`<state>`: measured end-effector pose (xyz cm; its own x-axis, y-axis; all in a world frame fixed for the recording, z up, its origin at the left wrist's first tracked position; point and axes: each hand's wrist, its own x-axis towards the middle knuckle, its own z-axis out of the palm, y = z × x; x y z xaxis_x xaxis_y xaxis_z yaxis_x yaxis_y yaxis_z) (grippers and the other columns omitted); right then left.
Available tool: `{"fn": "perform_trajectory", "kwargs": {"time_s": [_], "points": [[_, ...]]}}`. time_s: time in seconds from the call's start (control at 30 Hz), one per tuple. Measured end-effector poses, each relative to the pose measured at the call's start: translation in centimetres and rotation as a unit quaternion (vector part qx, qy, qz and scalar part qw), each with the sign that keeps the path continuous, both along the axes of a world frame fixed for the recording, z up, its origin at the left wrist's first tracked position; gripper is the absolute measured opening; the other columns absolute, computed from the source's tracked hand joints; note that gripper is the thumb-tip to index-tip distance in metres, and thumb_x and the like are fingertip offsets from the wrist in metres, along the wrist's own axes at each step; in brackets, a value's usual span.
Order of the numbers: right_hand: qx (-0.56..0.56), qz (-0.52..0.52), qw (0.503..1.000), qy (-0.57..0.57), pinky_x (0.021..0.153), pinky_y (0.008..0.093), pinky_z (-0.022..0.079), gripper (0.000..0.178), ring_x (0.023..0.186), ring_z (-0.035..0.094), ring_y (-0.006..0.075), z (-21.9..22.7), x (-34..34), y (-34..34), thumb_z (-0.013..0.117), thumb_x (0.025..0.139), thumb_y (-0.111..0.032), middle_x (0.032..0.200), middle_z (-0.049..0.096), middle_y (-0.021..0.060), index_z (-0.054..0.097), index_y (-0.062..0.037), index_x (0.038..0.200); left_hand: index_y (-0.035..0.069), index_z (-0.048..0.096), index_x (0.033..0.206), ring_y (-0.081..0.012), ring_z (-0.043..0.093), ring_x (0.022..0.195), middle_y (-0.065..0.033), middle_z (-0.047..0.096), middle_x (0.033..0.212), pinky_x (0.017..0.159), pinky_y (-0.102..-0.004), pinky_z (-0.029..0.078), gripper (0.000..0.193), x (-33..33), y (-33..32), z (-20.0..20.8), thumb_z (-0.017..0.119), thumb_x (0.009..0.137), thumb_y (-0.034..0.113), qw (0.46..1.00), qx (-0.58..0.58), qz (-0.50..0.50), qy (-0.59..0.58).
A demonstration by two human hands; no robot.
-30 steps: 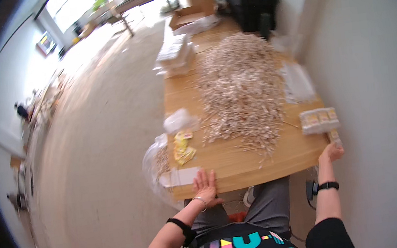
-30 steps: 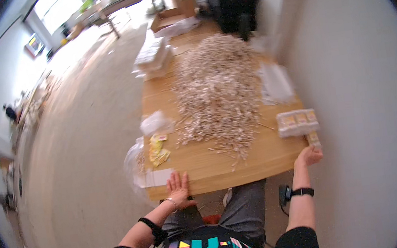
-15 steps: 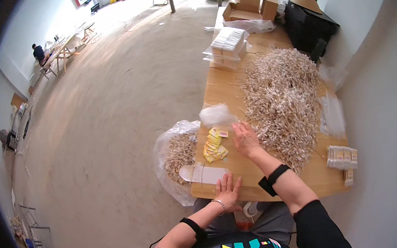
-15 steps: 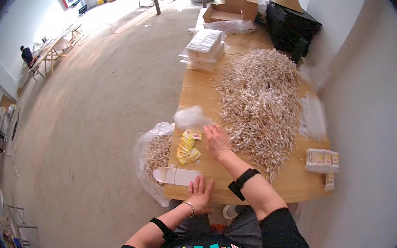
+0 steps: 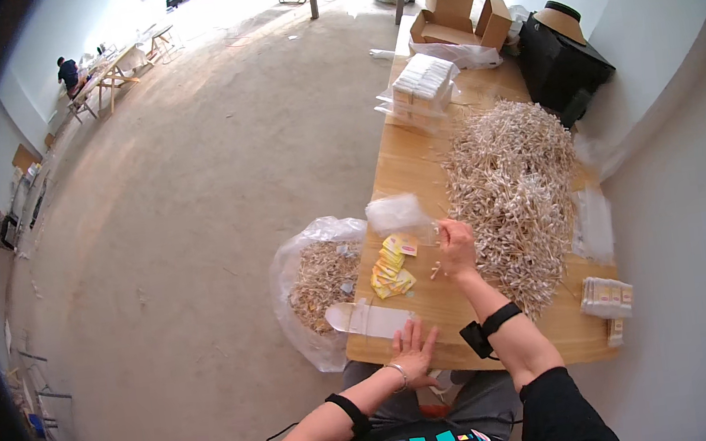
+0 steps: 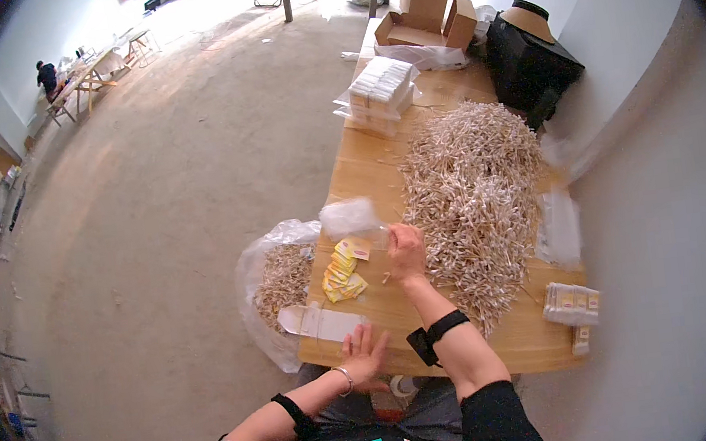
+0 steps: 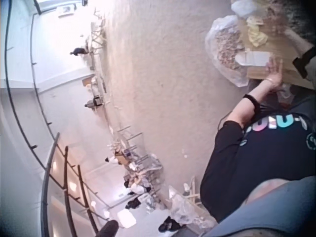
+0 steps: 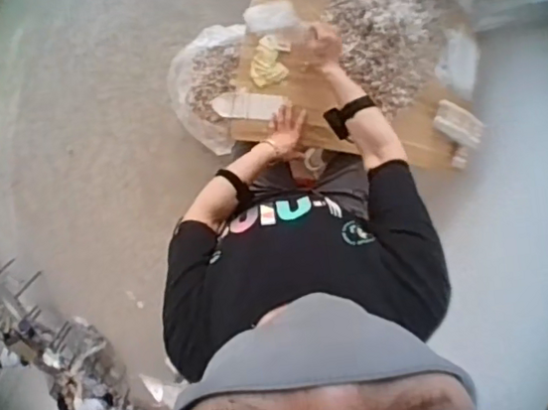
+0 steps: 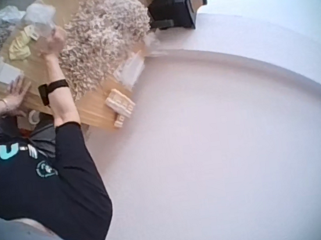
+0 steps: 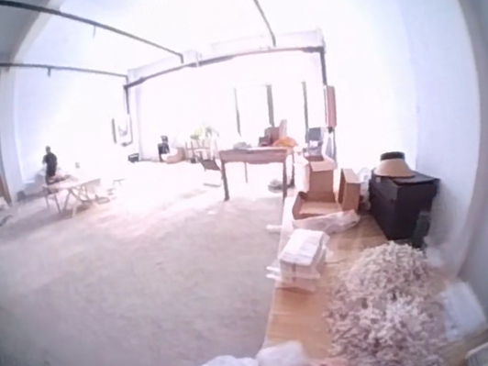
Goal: Counting and packaging bundles of cotton swabs into plastic bags.
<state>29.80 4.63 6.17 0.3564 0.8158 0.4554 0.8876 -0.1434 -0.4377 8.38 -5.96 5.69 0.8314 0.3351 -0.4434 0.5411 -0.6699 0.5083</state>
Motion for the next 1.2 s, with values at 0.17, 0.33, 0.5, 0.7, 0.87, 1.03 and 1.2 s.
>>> {"fn": "perform_trajectory", "kwargs": {"time_s": [0.17,0.33,0.5,0.7,0.87,1.03,1.2], "points": [[-0.042,-0.063,0.875,0.478,0.063,0.0263,0.048,0.016,0.067,0.058,0.0144,3.8,-1.5,-4.0,0.054,0.089,-0.017,0.076,0.063,0.0028,0.064,-0.0046,0.090,0.013,0.001,0.144,-0.0425,-0.017,0.134,-0.0267,-0.016,0.145,0.107,-0.0524,-0.002,0.117,-0.6,0.2,-0.5,0.076,0.061,0.046,0.999,-0.007,0.035,-0.013],[-0.046,0.015,0.713,0.700,0.058,0.0237,0.047,0.015,0.063,0.056,0.0091,5.2,-3.5,-9.1,0.054,0.090,-0.017,0.075,0.061,-0.0004,0.064,-0.0061,0.091,0.007,0.051,0.118,-0.0258,0.053,0.107,-0.0141,0.057,0.111,0.094,-0.0397,0.038,0.050,0.0,1.6,-3.2,0.068,0.078,0.032,0.900,-0.032,0.234,-0.365],[-0.129,0.091,0.708,0.688,0.061,0.0243,0.049,0.015,0.065,0.057,0.0100,3.7,-5.2,-13.4,0.056,0.090,-0.018,0.077,0.062,0.0017,0.062,-0.0052,0.094,-0.001,0.056,0.104,-0.0097,0.058,0.079,-0.0049,0.062,0.091,0.072,-0.0225,0.048,0.021,1.3,2.7,0.2,0.059,0.088,0.013,0.690,-0.362,0.395,-0.486],[-0.141,0.011,0.691,0.708,0.062,0.0231,0.050,0.018,0.066,0.059,0.0103,3.8,-7.5,-16.3,0.059,0.087,-0.017,0.079,0.064,0.0047,0.060,-0.0025,0.097,0.001,0.059,0.087,-0.0100,0.057,0.066,-0.0033,0.061,0.074,0.062,-0.0233,0.048,0.015,0.6,1.5,0.2,0.062,0.087,0.015,0.683,-0.306,0.453,-0.484],[-0.123,0.044,0.662,0.738,0.061,0.0240,0.051,0.016,0.067,0.061,0.0116,3.3,-7.9,-17.1,0.058,0.086,-0.014,0.083,0.066,0.0067,0.061,-0.0014,0.096,0.002,0.058,0.088,-0.0101,0.057,0.065,-0.0030,0.061,0.073,0.061,-0.0235,0.049,0.015,0.3,0.7,0.3,0.062,0.087,0.016,0.684,-0.294,0.446,-0.497],[-0.074,0.064,0.683,0.723,0.057,0.0236,0.049,0.013,0.063,0.060,0.0111,3.5,-8.8,-16.9,0.059,0.085,-0.013,0.078,0.065,0.0077,0.061,-0.0015,0.089,0.002,0.057,0.089,-0.0114,0.059,0.066,-0.0038,0.061,0.075,0.062,-0.0236,0.050,0.014,-0.5,0.5,0.5,0.061,0.087,0.015,0.682,-0.285,0.443,-0.508],[-0.025,0.037,0.716,0.697,0.054,0.0227,0.046,0.013,0.059,0.056,0.0092,3.6,-9.3,-16.8,0.061,0.083,-0.015,0.070,0.062,0.0051,0.060,-0.0023,0.082,0.000,0.054,0.094,-0.0136,0.061,0.070,-0.0063,0.061,0.087,0.066,-0.0252,0.052,0.019,0.1,-0.4,1.9,0.066,0.082,0.009,0.634,-0.273,0.488,-0.534]]}}
